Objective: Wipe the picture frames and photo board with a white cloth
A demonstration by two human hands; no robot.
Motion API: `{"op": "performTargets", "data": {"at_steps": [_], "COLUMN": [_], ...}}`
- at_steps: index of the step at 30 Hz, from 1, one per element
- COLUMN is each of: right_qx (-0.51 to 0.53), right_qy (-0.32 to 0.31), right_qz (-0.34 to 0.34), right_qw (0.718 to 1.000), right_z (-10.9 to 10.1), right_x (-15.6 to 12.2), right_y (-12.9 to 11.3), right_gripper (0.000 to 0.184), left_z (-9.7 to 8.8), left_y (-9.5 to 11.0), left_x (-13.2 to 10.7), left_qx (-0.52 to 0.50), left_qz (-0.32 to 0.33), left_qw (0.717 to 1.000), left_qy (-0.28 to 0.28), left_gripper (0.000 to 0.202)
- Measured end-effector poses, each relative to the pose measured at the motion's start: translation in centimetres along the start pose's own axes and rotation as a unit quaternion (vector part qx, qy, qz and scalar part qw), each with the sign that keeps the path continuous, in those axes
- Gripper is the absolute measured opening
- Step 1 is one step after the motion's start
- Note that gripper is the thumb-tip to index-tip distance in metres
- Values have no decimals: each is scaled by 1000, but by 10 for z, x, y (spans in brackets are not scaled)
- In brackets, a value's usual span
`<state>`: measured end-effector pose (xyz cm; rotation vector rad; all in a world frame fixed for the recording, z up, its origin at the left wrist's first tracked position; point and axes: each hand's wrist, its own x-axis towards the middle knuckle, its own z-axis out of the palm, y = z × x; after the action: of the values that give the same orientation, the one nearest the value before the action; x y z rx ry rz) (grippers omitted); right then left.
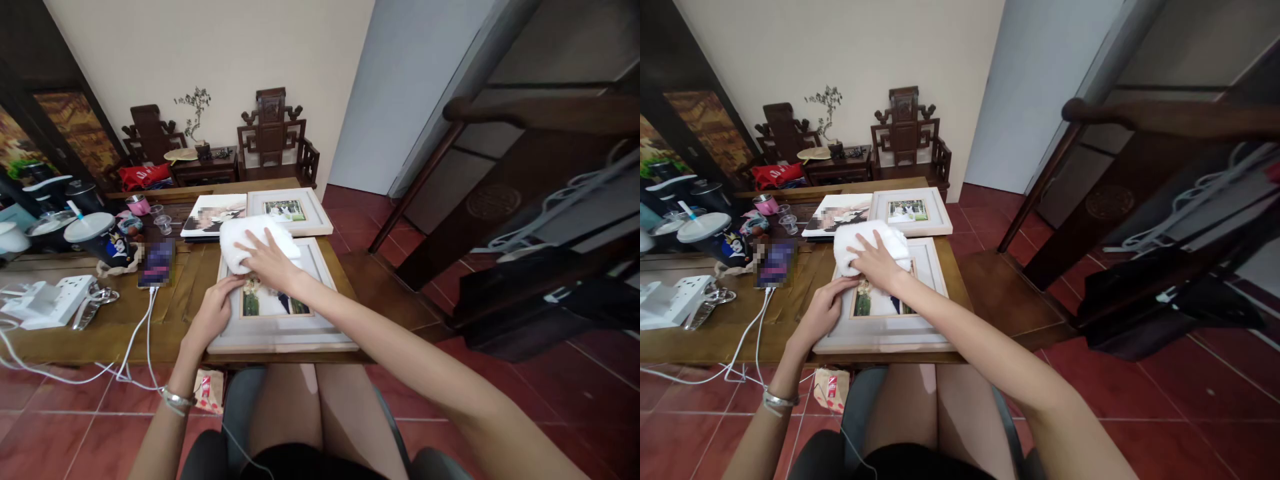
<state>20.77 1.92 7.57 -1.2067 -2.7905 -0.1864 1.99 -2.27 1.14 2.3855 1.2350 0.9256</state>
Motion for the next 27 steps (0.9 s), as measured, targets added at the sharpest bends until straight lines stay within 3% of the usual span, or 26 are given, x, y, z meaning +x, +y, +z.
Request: {"op": "performTargets", "data": {"at_steps": [5, 9, 15, 18, 24, 27], "right_qx": [39, 45, 38, 38, 53, 67], "right_qy": [-47, -76, -118, -129, -169, -181], "right_qz": [14, 71, 158, 155, 104, 113], "right_qw": [998, 994, 980, 979, 979, 975], "right_z": [16, 10, -5, -12, -36, -40], "right_x": [15, -12, -65, -87, -125, -129], "right_y": [7, 36, 71, 60, 13, 9], "right_gripper": [44, 38, 55, 57, 49, 49], "left_z": [0, 0, 1, 2, -2, -2], "left_y": [-1, -2, -2, -3, -3, -3], "left_x": [-1, -1, -1, 0, 6, 8], "left_qx": [0, -7, 5, 15, 19, 22], "left_qz": [0, 6, -2, -1, -16, -27], "left_qw": [1000, 1000, 1000, 1000, 1000, 999], "left_qy": [-2, -5, 5, 8, -10, -18], "left_gripper": [53, 53, 52, 52, 51, 53]}}
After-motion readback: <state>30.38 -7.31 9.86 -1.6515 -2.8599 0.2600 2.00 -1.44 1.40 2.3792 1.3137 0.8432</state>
